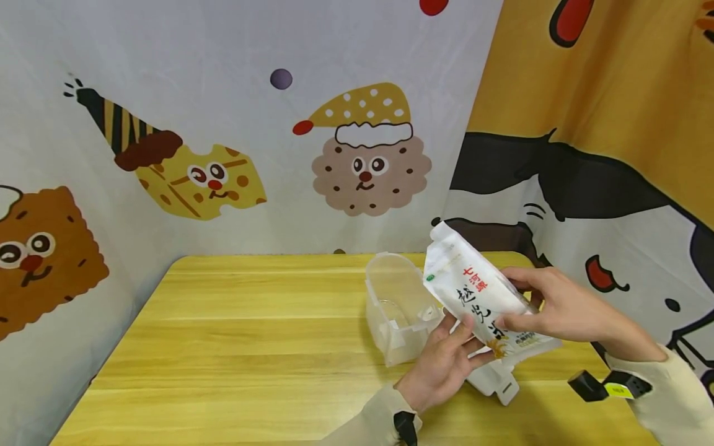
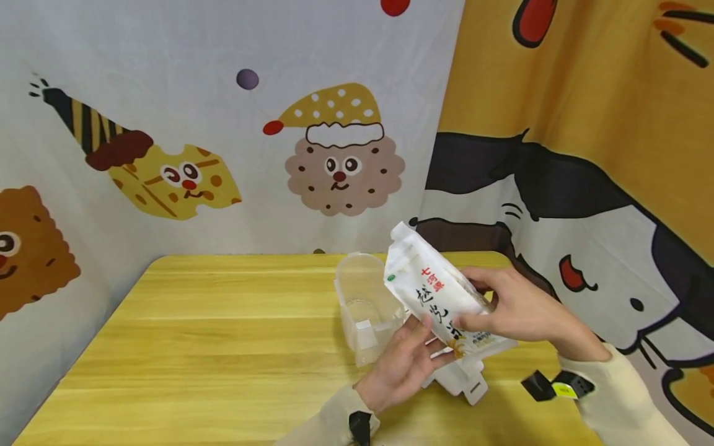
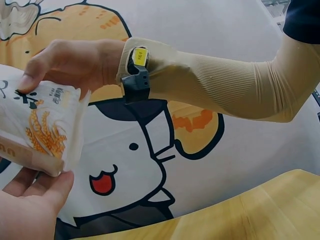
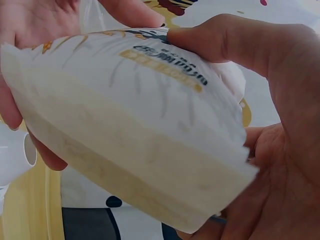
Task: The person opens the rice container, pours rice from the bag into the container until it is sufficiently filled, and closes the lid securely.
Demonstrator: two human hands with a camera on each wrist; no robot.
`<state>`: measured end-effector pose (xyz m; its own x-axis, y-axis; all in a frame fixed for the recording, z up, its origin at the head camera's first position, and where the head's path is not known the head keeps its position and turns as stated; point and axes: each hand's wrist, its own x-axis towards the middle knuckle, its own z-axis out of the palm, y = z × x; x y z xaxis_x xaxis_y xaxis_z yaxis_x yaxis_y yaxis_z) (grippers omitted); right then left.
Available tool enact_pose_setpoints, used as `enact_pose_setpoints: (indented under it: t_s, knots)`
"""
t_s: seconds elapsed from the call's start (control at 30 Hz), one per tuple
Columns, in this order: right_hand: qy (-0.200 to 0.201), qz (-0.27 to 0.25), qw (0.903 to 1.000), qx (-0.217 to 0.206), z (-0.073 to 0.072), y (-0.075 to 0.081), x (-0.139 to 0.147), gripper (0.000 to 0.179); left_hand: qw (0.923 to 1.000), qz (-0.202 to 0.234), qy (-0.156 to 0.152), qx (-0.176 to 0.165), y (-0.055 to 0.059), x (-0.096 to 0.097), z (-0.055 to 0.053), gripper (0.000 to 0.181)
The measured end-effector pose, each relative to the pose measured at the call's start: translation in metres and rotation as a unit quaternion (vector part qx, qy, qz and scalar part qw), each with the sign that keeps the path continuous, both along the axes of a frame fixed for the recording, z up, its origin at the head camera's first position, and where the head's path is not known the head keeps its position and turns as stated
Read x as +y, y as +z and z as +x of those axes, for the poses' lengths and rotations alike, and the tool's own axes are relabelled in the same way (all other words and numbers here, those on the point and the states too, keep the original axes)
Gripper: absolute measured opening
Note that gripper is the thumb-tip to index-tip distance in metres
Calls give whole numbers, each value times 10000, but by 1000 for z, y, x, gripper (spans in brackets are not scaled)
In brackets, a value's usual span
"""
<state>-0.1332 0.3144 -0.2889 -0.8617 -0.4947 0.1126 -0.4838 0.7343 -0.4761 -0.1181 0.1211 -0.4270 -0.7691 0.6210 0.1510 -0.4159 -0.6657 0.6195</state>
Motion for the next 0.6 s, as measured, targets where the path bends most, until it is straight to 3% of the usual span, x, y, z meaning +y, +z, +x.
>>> enact_pose_setpoints:
  t_s: [0.6]
  knots:
    - [-65,116,9993,361,-1,-8,1,62,9994,196,-147,-228,-6,2,-1,52]
